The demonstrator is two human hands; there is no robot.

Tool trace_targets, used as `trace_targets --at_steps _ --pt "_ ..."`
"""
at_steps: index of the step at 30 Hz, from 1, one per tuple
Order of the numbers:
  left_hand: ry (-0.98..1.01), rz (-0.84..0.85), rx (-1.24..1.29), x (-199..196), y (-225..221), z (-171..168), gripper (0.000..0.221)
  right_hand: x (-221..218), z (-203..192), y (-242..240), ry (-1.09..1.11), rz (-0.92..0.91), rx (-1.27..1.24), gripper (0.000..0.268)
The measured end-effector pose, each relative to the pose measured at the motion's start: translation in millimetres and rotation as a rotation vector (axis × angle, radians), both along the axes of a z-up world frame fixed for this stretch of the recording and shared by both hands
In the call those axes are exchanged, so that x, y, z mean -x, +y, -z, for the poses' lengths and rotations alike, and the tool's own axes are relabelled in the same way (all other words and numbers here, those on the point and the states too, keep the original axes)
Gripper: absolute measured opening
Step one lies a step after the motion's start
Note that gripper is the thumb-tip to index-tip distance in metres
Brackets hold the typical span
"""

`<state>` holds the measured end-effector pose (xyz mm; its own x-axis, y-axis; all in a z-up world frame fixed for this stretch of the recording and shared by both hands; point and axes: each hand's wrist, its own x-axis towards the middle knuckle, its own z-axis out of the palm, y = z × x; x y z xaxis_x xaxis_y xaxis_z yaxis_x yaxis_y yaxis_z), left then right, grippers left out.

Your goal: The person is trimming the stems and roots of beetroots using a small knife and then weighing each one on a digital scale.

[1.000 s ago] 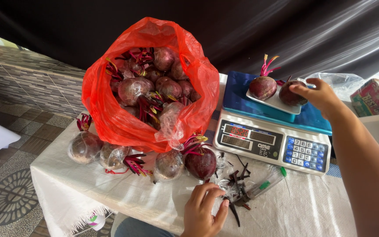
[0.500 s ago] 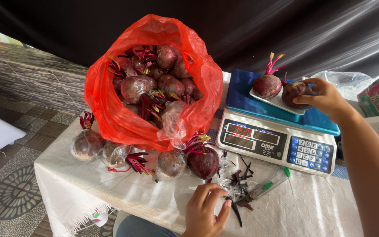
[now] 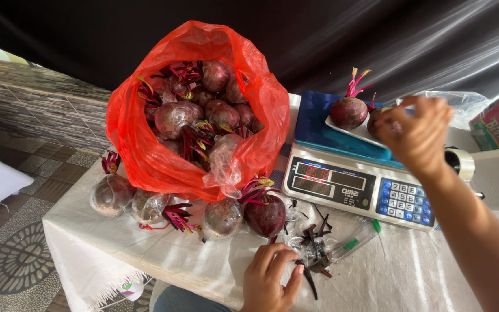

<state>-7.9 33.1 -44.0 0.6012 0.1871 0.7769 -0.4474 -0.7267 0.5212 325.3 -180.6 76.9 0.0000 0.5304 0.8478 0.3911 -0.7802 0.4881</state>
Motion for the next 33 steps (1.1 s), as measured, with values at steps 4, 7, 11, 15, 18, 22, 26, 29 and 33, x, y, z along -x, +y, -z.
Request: trace_targets --at_steps 4,7,11,15,18,22,26,29,33 --pt "0.014 -0.01 -0.014 -3 -3 5 0.019 8 18 22 0.007 0.024 0.113 0.012" --pt "0.006 -0.048 0.009 -4 -3 8 0.018 6 30 24 -0.007 -0.039 0.128 0.03" --pt "0.005 -0.036 0.014 -3 -1 6 0.022 -1 39 16 0.057 0.062 0.158 0.023" --pt "-0.007 -0.02 0.014 -3 0 3 0.023 -10 54 -6 0.315 0.279 0.224 0.012" --pt "-0.011 -0.019 0.0 -3 0 4 0.019 -21 65 -25 0.235 0.159 0.177 0.025" --pt "-0.016 -0.03 0.005 -4 -1 4 0.021 -4 49 -23 0.107 0.076 0.158 0.023" --pt "-0.011 -0.029 0.0 -3 -1 5 0.023 -7 47 -34 0.231 0.177 0.041 0.027" --pt "0.0 -0.034 0.002 -3 -2 7 0.023 -15 44 -44 0.277 0.063 -0.138 0.027" --pt "-0.024 -0.052 -0.018 -5 -2 7 0.021 -4 24 -52 0.629 -0.061 -0.398 0.028"
